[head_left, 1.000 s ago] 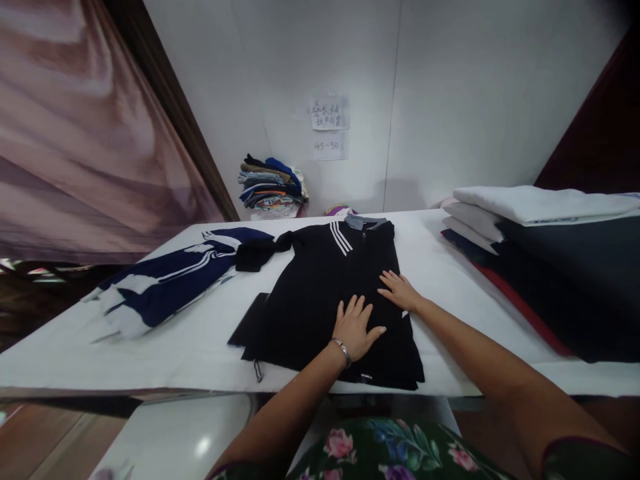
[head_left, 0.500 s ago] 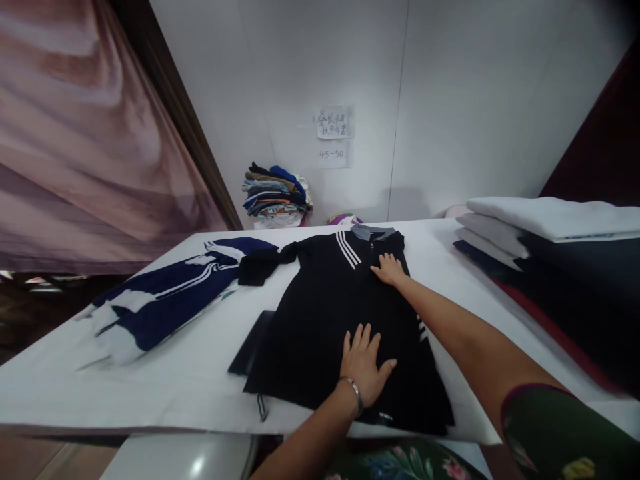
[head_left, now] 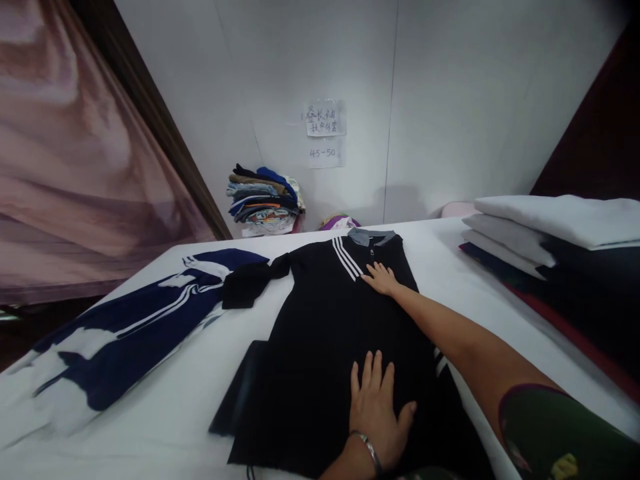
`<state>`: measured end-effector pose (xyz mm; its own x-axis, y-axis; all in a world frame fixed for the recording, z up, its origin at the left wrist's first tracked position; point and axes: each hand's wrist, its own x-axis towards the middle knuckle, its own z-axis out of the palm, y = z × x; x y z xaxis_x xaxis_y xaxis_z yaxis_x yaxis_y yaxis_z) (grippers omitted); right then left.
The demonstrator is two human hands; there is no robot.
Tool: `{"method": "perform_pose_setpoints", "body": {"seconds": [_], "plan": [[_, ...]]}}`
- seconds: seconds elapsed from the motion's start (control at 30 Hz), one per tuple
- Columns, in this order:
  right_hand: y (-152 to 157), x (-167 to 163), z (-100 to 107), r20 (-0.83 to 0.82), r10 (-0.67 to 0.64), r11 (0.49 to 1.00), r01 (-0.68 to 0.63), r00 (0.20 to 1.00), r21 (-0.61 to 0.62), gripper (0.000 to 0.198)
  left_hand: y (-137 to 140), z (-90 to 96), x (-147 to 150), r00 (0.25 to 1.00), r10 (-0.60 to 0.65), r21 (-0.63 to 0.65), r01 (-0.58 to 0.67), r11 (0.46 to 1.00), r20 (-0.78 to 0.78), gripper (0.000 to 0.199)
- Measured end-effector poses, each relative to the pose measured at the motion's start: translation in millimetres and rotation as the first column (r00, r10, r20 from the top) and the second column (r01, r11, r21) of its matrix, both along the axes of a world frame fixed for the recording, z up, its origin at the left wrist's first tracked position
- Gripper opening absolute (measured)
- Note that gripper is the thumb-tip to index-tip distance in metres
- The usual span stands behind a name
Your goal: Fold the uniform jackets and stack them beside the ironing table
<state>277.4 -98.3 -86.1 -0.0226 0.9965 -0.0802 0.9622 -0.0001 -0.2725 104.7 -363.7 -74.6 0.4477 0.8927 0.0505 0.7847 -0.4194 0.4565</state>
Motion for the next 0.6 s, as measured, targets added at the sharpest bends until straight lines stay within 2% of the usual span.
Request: {"method": "perform_pose_setpoints", "body": {"seconds": [0.17, 0.3, 0.4, 0.5, 0.6], "plan": [[4.5, 21.1, 8.4, -0.022, -0.041, 0.996, 0.042, 0.999, 0.08, 0.071, 1.9, -3.6, -1.3, 1.0, -0.009, -0.006, 0.009, 1.0, -0.018, 0.066], [17.0, 46.4, 13.7, 0.024, -0.185, 0.967, 0.177, 0.983, 0.181, 0.072, 2.7, -13.4, -1.1, 1.0, 0.0, 0.045, 0.0, 0.999, -0.004, 0.066], [35.7, 60.1, 13.2, 0.074, -0.245, 0.965, 0.236, 0.967, 0.11, 0.076, 2.5, -26.7, 0.1, 1.0, 0.019, 0.155, -0.021, 0.988, 0.014, 0.065], [54.6, 64.6, 6.8, 0.085, -0.195, 0.981, 0.196, 0.977, 0.002, 0.08, 1.4, -38.3, 3.6, 0.997, 0.051, 0.276, -0.064, 0.959, 0.054, 0.064], [64.8, 64.3, -1.0, 0.076, -0.145, 0.988, 0.149, 0.987, -0.047, 0.081, 0.5, -43.5, 8.0, 0.991, 0.09, 0.35, -0.118, 0.929, 0.096, 0.062]]}}
